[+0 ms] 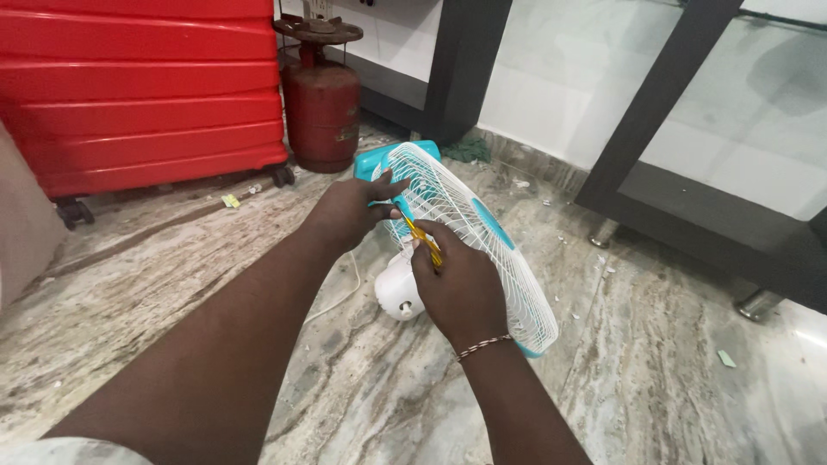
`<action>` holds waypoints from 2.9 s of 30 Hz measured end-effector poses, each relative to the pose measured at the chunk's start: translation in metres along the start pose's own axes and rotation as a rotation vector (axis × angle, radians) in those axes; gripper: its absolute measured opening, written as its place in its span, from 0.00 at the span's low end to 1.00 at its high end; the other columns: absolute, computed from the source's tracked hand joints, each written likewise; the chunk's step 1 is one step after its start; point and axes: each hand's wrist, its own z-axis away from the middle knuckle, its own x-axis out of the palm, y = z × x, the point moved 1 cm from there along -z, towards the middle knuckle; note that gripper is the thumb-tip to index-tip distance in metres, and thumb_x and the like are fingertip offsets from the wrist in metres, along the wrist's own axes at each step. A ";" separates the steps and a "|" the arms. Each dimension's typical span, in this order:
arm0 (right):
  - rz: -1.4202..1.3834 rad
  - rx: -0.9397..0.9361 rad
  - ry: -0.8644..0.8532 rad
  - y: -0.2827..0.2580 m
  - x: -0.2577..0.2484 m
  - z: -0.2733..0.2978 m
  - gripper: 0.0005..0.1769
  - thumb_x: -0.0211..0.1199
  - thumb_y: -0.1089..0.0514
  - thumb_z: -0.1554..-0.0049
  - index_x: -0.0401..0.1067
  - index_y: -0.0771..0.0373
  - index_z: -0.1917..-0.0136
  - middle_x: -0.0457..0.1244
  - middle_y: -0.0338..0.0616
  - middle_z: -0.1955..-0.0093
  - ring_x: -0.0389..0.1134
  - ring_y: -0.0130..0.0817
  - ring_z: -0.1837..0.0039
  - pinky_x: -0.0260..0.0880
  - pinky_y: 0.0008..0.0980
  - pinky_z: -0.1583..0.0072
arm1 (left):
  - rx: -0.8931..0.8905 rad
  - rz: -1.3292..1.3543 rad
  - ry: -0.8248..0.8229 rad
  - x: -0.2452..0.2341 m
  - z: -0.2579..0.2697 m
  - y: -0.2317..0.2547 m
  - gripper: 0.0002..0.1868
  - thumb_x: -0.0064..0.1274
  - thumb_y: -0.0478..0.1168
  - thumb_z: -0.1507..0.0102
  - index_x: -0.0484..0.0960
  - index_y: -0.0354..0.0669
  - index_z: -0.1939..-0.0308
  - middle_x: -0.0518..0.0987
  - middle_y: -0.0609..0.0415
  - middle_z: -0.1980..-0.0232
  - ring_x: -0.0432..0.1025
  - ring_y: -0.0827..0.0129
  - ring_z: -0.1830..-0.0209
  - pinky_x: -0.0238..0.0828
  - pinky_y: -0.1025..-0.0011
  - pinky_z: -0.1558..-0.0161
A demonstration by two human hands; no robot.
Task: The person disassembles a table fan by first removing the front grille using a screwdriver, then detaching the central hub cap, and finally unscrewing the fan blade from the motor shaft. The components are placed on the floor.
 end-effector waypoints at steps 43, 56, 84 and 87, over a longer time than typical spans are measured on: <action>-0.362 0.175 0.218 0.009 0.036 -0.003 0.15 0.61 0.53 0.40 0.79 0.65 0.48 0.71 0.48 0.64 0.70 0.34 0.65 0.70 0.34 0.61 | -0.169 -0.111 -0.058 -0.011 0.006 0.021 0.27 0.63 0.49 0.40 0.80 0.70 0.36 0.86 0.53 0.48 0.81 0.66 0.51 0.73 0.62 0.47; 0.001 -0.117 0.140 -0.013 0.018 0.008 0.16 0.59 0.60 0.42 0.73 0.62 0.40 0.70 0.57 0.60 0.73 0.55 0.57 0.72 0.51 0.55 | -0.102 0.018 -0.035 -0.006 0.004 0.010 0.31 0.65 0.41 0.43 0.79 0.66 0.35 0.82 0.50 0.41 0.81 0.70 0.49 0.75 0.64 0.50; -1.157 0.785 0.041 0.002 0.045 -0.008 0.13 0.56 0.55 0.39 0.75 0.67 0.54 0.55 0.34 0.71 0.47 0.18 0.77 0.43 0.25 0.75 | -0.242 0.029 -0.074 -0.014 0.008 0.029 0.25 0.59 0.39 0.36 0.80 0.68 0.36 0.85 0.52 0.48 0.79 0.74 0.59 0.80 0.67 0.56; -1.075 0.688 0.039 0.007 0.039 -0.010 0.16 0.60 0.55 0.38 0.72 0.74 0.55 0.54 0.36 0.71 0.47 0.20 0.77 0.43 0.27 0.75 | -0.234 0.059 -0.065 -0.014 0.009 0.028 0.25 0.58 0.37 0.36 0.80 0.69 0.36 0.86 0.52 0.49 0.79 0.75 0.60 0.81 0.69 0.56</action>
